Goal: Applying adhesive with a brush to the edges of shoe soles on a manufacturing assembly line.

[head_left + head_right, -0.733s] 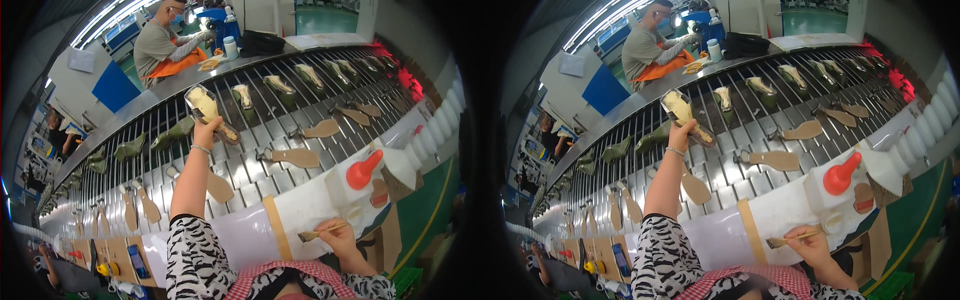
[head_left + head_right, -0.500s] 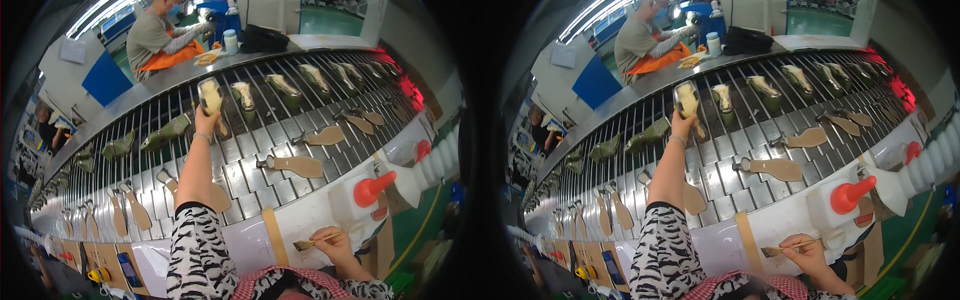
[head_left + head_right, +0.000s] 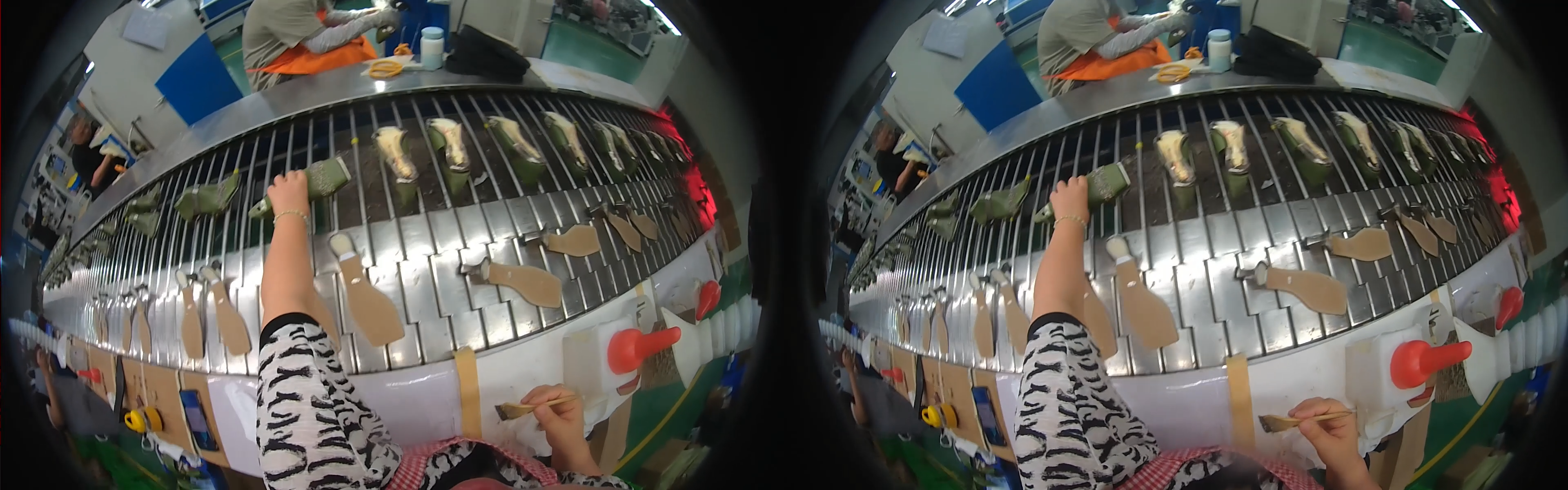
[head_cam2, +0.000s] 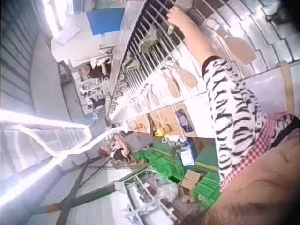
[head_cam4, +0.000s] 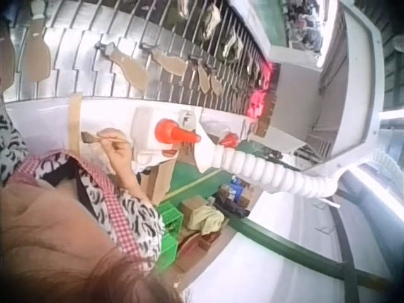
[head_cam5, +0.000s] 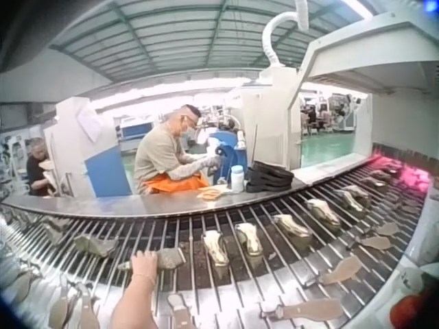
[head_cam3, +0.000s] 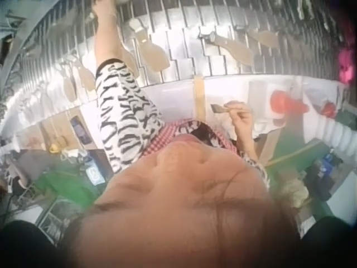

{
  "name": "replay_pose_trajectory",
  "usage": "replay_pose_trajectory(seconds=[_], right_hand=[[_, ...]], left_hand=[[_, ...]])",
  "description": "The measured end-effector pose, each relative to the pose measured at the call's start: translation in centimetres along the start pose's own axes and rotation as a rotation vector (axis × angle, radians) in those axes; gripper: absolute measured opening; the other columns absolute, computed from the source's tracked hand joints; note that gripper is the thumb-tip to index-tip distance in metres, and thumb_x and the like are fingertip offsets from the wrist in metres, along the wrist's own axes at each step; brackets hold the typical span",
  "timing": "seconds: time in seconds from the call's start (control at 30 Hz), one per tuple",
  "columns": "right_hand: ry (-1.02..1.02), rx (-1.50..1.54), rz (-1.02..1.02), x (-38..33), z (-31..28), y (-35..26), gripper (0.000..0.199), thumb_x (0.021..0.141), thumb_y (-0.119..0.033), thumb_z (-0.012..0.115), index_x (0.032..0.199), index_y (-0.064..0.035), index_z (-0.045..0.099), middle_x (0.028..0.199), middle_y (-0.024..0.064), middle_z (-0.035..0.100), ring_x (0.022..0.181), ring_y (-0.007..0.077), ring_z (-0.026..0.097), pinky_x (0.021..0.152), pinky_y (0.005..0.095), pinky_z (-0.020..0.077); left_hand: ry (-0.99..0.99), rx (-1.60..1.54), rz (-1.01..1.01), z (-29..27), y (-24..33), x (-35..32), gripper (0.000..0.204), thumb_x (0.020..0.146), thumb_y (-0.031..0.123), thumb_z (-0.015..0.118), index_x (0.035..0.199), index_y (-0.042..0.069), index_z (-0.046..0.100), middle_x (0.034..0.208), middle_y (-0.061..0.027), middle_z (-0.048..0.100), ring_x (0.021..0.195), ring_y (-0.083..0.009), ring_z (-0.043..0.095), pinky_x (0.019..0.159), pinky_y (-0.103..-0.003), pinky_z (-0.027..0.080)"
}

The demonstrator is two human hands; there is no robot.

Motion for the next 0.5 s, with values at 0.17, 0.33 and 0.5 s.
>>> replay_pose_trajectory(seconds=[0.17, 0.33, 0.5], right_hand=[[-0.067, -0.077, -0.020, -0.4, 1.1, -1.4, 0.020, 0.087, -0.017, 0.068, 0.096, -0.0023, 0.057, 0.095, 0.0152, 0.063, 0.090, 0.0201, 0.059, 0.084, 0.0312, 0.0451], [-0.145, -0.144, -0.185, -2.3, 2.0, -2.3, 0.022, 0.087, -0.018, 0.067, 0.097, -0.0024, 0.055, 0.096, 0.0152, 0.062, 0.090, 0.0197, 0.057, 0.085, 0.0316, 0.0435], [-0.222, -0.169, -0.315, -5.3, 3.1, -2.0, 0.014, 0.091, -0.012, 0.061, 0.100, -0.0033, 0.055, 0.097, 0.0116, 0.061, 0.091, 0.0187, 0.056, 0.087, 0.0316, 0.0433]], left_hand=[[0.279, -0.595, -0.185, -8.0, -2.7, -5.8, 0.055, 0.068, 0.022, 0.073, 0.119, 0.014, 0.052, 0.109, -0.0079, 0.061, 0.101, -0.0341, 0.058, 0.080, -0.048, 0.051], [0.100, -2.226, -0.110, -16.4, -3.2, -15.9, 0.054, 0.064, 0.009, 0.084, 0.110, -0.001, 0.058, 0.103, -0.0115, 0.065, 0.092, -0.0212, 0.064, 0.081, -0.034, 0.053], [-0.352, -2.741, -0.144, -19.7, -0.2, -28.9, 0.040, 0.077, 0.007, 0.075, 0.113, 0.006, 0.059, 0.103, -0.0059, 0.065, 0.091, -0.0166, 0.064, 0.079, -0.031, 0.052]])
Point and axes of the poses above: each hand's wrist, its own x-axis towards the middle knuckle, its own z-axis out of the palm, y = z × x, the point moved 2 cm from there along x, towards the middle knuckle
